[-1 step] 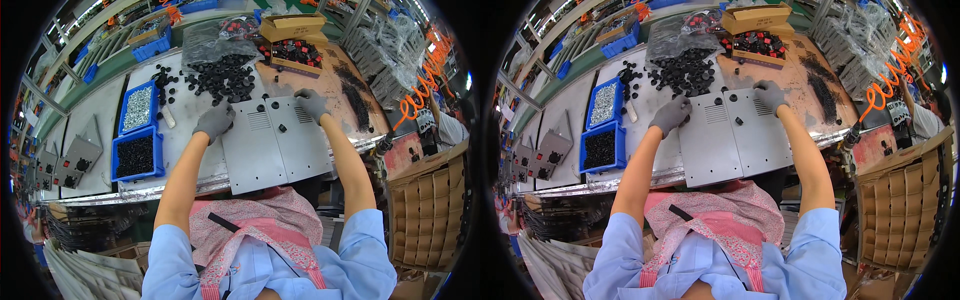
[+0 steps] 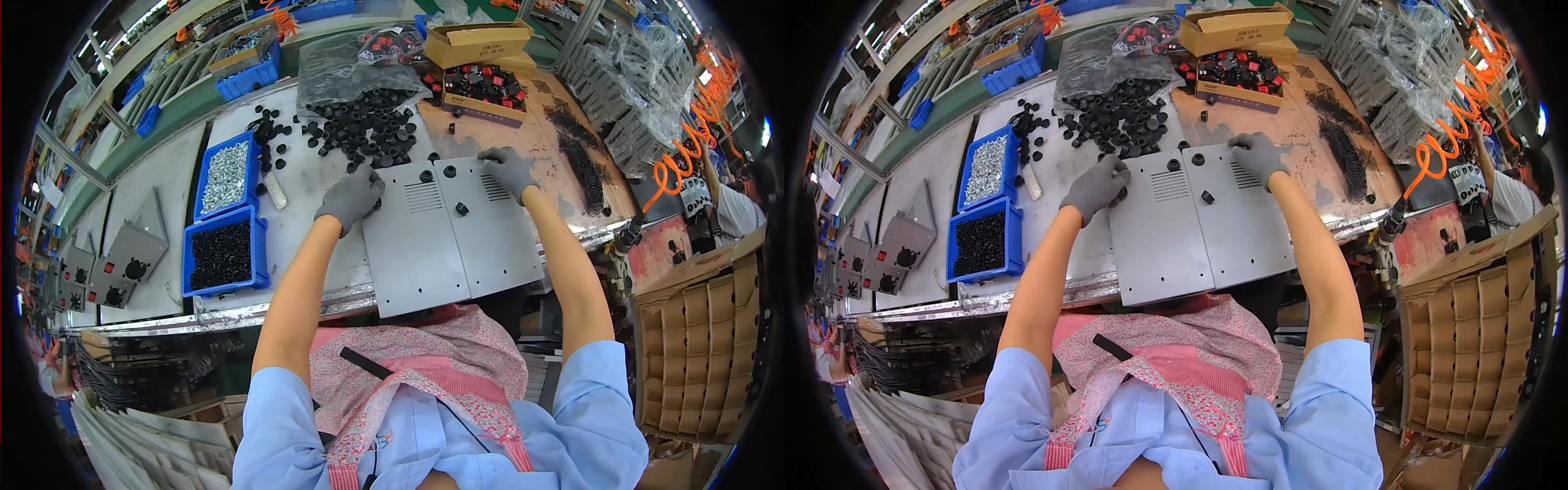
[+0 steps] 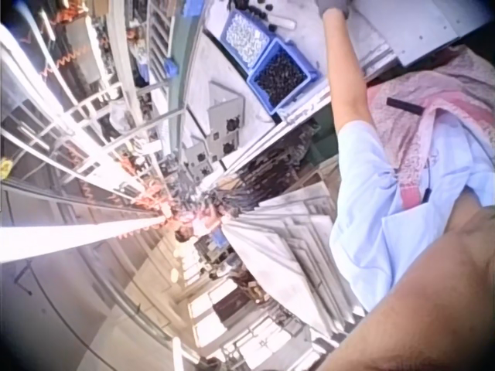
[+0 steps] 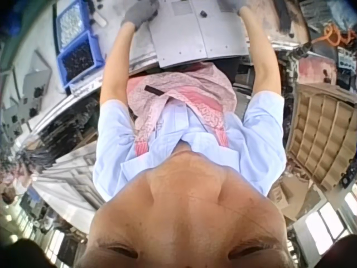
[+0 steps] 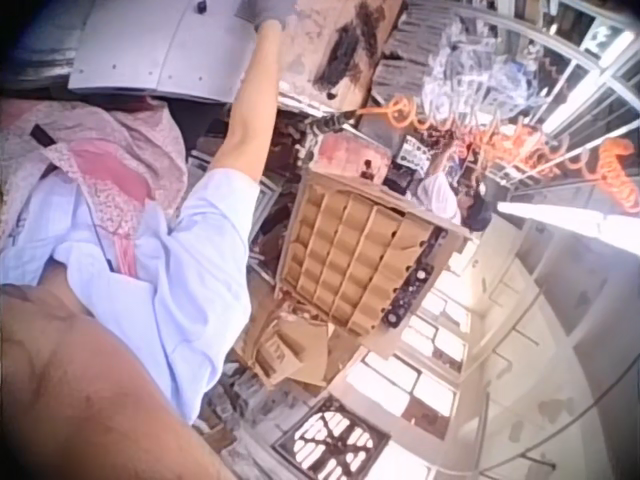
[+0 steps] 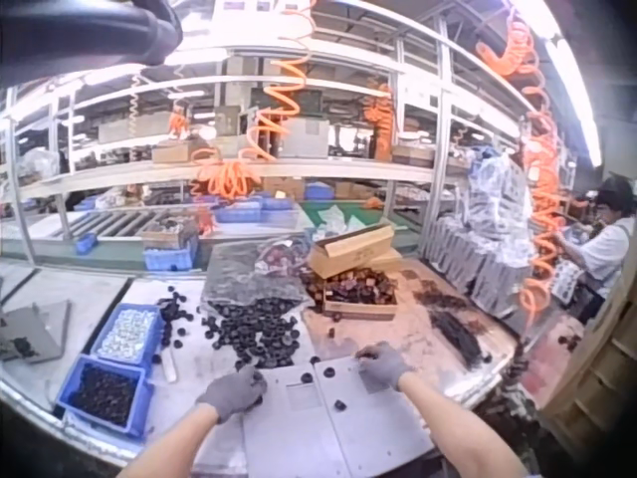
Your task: Assembling a metal casing for an electronic device, including installing a fan and circuit board and securing them with a pneumatic screwdriver.
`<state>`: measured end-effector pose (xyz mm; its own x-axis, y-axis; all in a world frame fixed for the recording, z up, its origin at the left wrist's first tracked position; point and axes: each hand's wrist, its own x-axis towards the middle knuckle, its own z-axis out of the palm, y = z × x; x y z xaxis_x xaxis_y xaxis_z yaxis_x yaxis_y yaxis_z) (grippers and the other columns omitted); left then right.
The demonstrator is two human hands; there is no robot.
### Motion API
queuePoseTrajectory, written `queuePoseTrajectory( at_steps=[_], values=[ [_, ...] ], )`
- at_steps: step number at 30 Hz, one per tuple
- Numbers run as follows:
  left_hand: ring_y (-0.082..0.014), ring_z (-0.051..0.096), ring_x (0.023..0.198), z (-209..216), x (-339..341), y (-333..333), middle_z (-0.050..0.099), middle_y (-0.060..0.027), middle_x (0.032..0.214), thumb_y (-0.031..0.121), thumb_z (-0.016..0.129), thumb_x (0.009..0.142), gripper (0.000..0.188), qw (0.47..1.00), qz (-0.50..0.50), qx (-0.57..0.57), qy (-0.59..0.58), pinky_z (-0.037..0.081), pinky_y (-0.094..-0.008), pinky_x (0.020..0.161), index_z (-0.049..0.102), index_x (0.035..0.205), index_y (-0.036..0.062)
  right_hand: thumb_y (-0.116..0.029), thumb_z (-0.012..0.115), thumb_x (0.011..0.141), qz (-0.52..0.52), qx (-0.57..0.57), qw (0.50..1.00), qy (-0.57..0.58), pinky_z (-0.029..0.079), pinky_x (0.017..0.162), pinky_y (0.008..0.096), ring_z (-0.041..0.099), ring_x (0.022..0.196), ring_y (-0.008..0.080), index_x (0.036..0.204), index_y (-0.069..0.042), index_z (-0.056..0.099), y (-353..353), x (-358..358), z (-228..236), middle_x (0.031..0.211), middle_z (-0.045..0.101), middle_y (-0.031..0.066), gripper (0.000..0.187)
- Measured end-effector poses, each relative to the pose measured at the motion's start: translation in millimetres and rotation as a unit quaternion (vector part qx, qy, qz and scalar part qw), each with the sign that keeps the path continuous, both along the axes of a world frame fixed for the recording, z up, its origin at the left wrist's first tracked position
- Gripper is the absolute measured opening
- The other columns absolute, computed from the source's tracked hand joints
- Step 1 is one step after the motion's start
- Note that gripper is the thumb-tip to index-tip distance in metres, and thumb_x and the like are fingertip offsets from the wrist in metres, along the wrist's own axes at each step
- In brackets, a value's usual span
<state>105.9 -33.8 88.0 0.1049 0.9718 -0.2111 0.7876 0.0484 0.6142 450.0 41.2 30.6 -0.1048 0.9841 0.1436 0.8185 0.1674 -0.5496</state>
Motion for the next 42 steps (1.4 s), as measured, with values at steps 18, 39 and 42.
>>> queuePoseTrajectory(
  at_steps=[18, 39, 42],
  values=[
    [-0.0235, 0.064, 0.093, -11.6, -12.9, -8.6, 0.069, -0.008, 0.095, 0.039, 0.055, 0.087, 0.038, 0.996, 0.048, 0.054, -0.049, 0.047, -0.0346, 0.083, 0.059, 0.118, 0.0174, -0.03, 0.062, 0.083, -0.134, -0.026, 0.99, 0.045, 0.047, 0.088, 0.0363, 0.062, 0.098, 0.0287, 0.107, -0.008, 0.066, -17.0, -7.2, 11.9, 0.104, 0.064, 0.016, 0.033],
    [-0.0298, 0.064, 0.071, -7.7, 36.3, -72.6, 0.065, -0.0091, 0.074, 0.024, 0.061, 0.081, 0.019, 0.97, -0.109, 0.214, 0.022, 0.049, -0.0408, 0.064, 0.056, 0.093, 0.0108, -0.028, 0.057, 0.089, 0.1, -0.076, 0.989, 0.071, 0.048, 0.081, 0.0345, 0.062, 0.088, 0.0275, 0.104, -0.004, 0.061, -120.5, -59.2, 30.6, 0.093, 0.065, 0.0147, 0.028],
    [-0.0297, 0.064, 0.071, -5.7, 45.8, -78.6, 0.065, -0.0091, 0.075, 0.023, 0.06, 0.081, 0.017, 0.975, -0.124, 0.185, 0.002, 0.049, -0.0414, 0.064, 0.055, 0.092, 0.0109, -0.022, 0.057, 0.089, 0.117, -0.085, 0.982, 0.118, 0.048, 0.081, 0.0321, 0.062, 0.087, 0.0225, 0.105, -0.003, 0.06, -123.4, -61.5, 34.8, 0.094, 0.065, 0.0122, 0.025]
  ],
)
